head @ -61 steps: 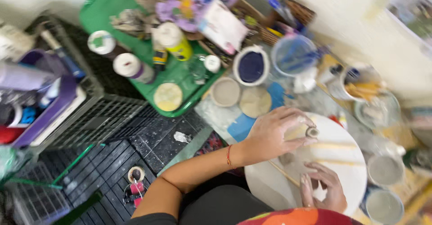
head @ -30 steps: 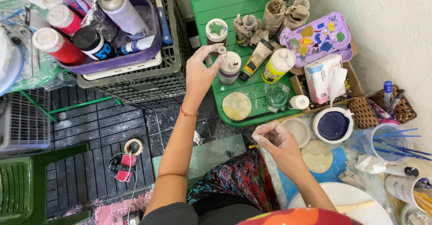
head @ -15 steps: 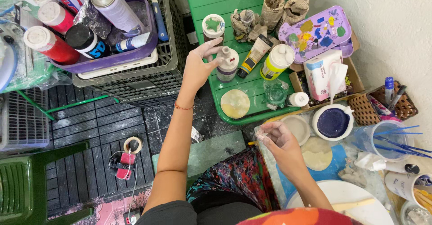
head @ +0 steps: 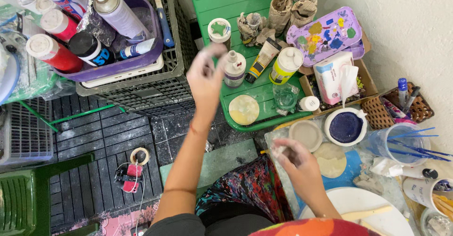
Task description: The person shapes small pieces of clay by hand, flattening a green clay star and smoothing the surface of a larger white clay disc with their fingers.
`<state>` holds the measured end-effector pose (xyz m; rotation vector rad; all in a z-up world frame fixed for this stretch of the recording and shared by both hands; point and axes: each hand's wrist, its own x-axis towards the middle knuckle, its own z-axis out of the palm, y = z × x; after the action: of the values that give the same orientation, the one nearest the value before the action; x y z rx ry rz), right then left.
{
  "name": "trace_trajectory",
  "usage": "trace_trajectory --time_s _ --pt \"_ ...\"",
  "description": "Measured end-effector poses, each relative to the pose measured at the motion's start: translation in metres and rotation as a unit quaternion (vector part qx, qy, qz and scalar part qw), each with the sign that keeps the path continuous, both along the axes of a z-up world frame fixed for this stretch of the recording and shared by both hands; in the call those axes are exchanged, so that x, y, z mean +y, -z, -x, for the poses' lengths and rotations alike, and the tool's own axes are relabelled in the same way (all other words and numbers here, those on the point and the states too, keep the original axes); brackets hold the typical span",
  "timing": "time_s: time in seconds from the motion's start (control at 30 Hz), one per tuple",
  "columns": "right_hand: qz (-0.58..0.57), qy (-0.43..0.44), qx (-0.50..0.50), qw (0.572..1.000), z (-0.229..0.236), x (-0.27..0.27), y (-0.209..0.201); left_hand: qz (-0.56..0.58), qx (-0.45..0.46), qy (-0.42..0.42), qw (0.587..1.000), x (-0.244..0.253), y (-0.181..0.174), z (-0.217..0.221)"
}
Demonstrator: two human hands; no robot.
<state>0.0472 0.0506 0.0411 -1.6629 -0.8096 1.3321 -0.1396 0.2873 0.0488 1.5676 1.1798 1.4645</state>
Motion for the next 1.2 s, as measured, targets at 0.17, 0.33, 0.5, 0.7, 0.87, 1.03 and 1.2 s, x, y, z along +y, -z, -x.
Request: trace_trajectory --time_s 0.17,0.33,0.5,0.7,0.87,1.03,1.2 --pt "-0.099 0.094 -0.094 0.986 -0.030 -0.084 0.043 -0.061 -0.038 0.278 0.958 -0.117 -0.005 -0.048" --pt "-0.057 -0.024 -0.146 0.987 -0.174 -0.217 0.150 0.178 -0.039 0.484 0.856 -0.217 0.027 -0.098" --pt "0.027 0.061 -0.411 0.909 -0.171 -0.302 0.137 0.012 -0.027 0.574 0.818 -0.264 0.053 -0.121" --pt "0.017 0.215 -0.578 0.787 -0.046 -0.260 0.012 -0.102 0.099 0.597 0.789 -0.288 0.040 -0.153" --pt "0.110 0.260 -0.523 0.804 -0.032 -0.227 -0.032 -0.064 0.116 0.589 0.797 -0.294 0.029 -0.174" --pt "0.067 0.255 -0.532 0.805 -0.042 -0.233 -0.030 0.163 0.087 0.661 0.728 -0.292 0.030 -0.182" --pt "0.010 0.388 -0.416 0.822 -0.047 -0.230 -0.022 0.497 -0.175 0.693 0.491 -0.289 0.031 -0.191"
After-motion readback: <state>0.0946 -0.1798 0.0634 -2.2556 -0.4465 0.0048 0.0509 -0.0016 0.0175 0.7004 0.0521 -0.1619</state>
